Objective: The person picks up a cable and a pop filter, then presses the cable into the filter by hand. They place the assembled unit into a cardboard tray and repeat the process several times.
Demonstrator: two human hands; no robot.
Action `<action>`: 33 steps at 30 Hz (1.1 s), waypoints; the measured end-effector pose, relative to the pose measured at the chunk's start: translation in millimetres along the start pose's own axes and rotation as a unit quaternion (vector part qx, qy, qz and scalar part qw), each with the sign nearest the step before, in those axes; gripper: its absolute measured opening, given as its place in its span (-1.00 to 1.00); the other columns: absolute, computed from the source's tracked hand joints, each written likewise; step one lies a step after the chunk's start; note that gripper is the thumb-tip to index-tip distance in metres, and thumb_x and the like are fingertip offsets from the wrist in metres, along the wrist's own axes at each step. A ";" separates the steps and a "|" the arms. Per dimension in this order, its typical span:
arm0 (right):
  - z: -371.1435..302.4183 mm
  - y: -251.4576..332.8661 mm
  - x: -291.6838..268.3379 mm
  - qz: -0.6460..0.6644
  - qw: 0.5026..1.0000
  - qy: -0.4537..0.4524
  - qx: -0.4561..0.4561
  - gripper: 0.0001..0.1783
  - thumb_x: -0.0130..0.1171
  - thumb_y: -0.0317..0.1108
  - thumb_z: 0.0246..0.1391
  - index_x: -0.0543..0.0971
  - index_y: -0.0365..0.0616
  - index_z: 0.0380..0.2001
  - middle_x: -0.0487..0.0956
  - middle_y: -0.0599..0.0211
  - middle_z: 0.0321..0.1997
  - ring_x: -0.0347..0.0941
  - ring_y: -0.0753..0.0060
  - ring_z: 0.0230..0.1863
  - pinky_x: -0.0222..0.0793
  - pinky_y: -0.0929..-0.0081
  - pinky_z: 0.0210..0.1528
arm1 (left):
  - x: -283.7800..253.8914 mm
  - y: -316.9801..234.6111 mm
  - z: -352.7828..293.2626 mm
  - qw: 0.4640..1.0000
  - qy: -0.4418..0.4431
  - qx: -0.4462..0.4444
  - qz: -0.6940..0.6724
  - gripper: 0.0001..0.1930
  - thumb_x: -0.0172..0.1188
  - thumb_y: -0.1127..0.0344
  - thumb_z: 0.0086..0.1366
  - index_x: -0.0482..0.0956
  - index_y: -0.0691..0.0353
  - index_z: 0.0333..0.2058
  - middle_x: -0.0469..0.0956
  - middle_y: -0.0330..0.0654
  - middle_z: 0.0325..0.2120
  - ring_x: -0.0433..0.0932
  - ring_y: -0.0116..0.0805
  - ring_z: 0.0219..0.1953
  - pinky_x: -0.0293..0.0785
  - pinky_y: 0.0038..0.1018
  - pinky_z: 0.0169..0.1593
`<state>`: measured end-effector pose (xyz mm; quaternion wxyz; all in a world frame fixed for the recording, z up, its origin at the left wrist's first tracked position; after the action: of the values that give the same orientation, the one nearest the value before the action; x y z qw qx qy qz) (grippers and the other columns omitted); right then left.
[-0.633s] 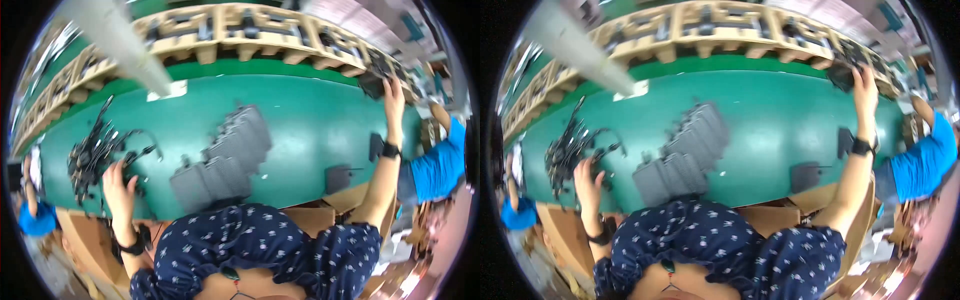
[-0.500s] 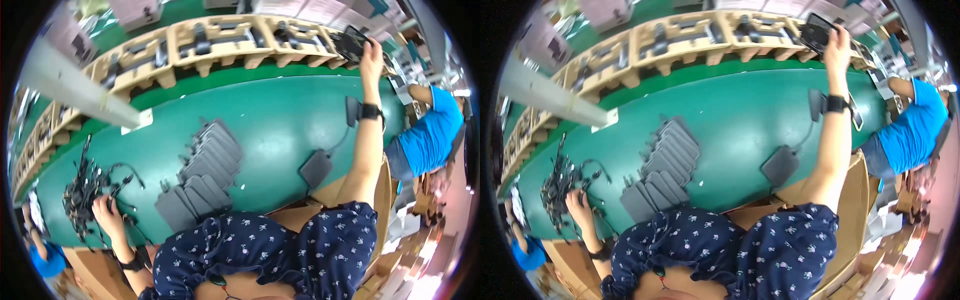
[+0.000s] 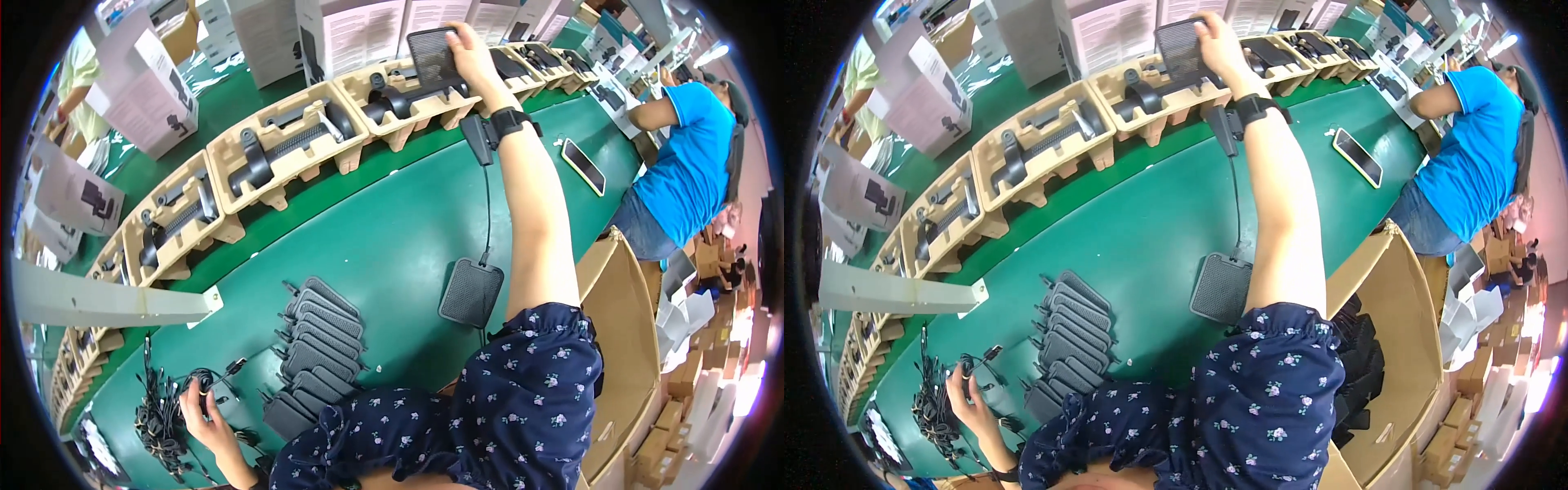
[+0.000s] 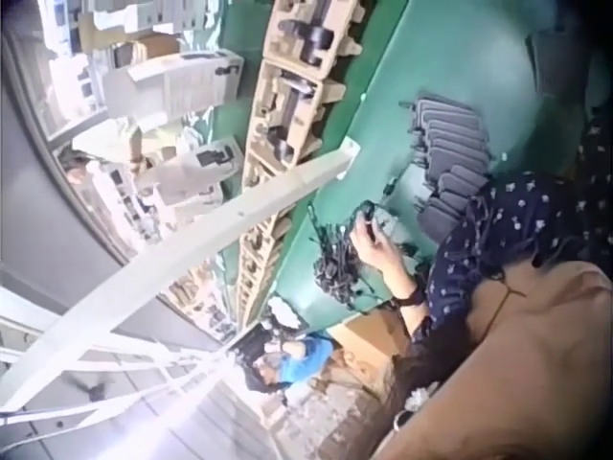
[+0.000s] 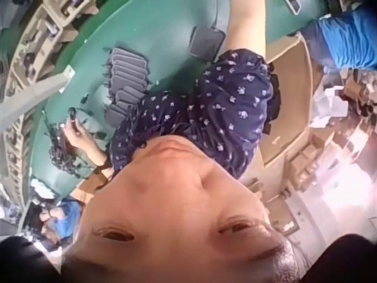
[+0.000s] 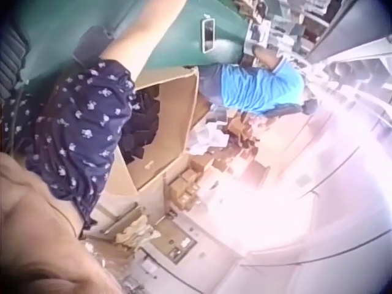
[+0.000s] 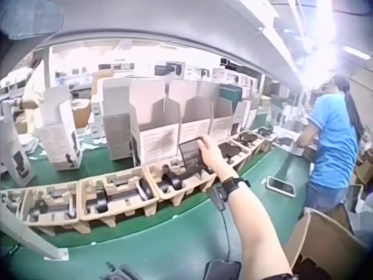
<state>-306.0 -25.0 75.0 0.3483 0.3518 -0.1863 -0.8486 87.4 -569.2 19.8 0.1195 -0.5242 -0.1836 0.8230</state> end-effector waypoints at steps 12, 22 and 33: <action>-63.2 39.6 32.0 -0.359 0.932 -0.049 -0.033 -0.74 0.13 -0.26 -0.14 0.51 -0.05 -0.30 0.40 0.12 -0.27 0.30 0.05 -0.15 0.19 0.11 -0.12 | 24.8 -24.9 15.9 0.992 0.094 0.076 -0.044 -0.67 0.06 0.65 0.04 0.43 0.28 -0.16 0.37 -0.08 -0.29 0.41 -0.17 -0.21 0.36 -0.40 -0.16; -227.1 327.2 119.0 0.074 0.870 0.325 -0.362 -0.57 0.04 0.18 -0.16 0.56 0.06 -0.60 0.54 0.39 -0.58 0.42 0.23 -0.58 0.21 0.38 -0.62 | -21.5 -79.8 22.8 0.984 0.071 0.163 -0.015 -0.75 0.07 0.56 0.10 0.51 0.24 -0.20 0.44 -0.02 -0.33 0.45 -0.11 -0.26 0.38 -0.35 -0.18; -227.2 385.1 87.8 0.329 0.894 0.302 -0.020 -0.65 0.20 -0.21 -0.11 0.35 -0.19 -0.36 0.48 0.03 -0.58 0.44 -0.06 -0.46 0.30 0.17 -0.46 | -47.4 -71.0 16.3 0.902 0.071 -0.195 -0.378 -0.74 -0.02 0.37 0.27 0.40 0.37 -0.10 0.47 -0.10 -0.33 0.48 -0.28 -0.22 0.42 -0.44 -0.17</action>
<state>-8.5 -369.6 95.0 0.6543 0.5025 -0.1604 -0.5418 92.9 -526.3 95.3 0.3294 -0.4852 -0.5157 0.6246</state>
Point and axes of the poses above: each hand's wrist, its own z-axis towards the middle knuckle, its own x-axis out of the palm, y = z × x, the point moved 2 cm from there along z, towards the middle knuckle
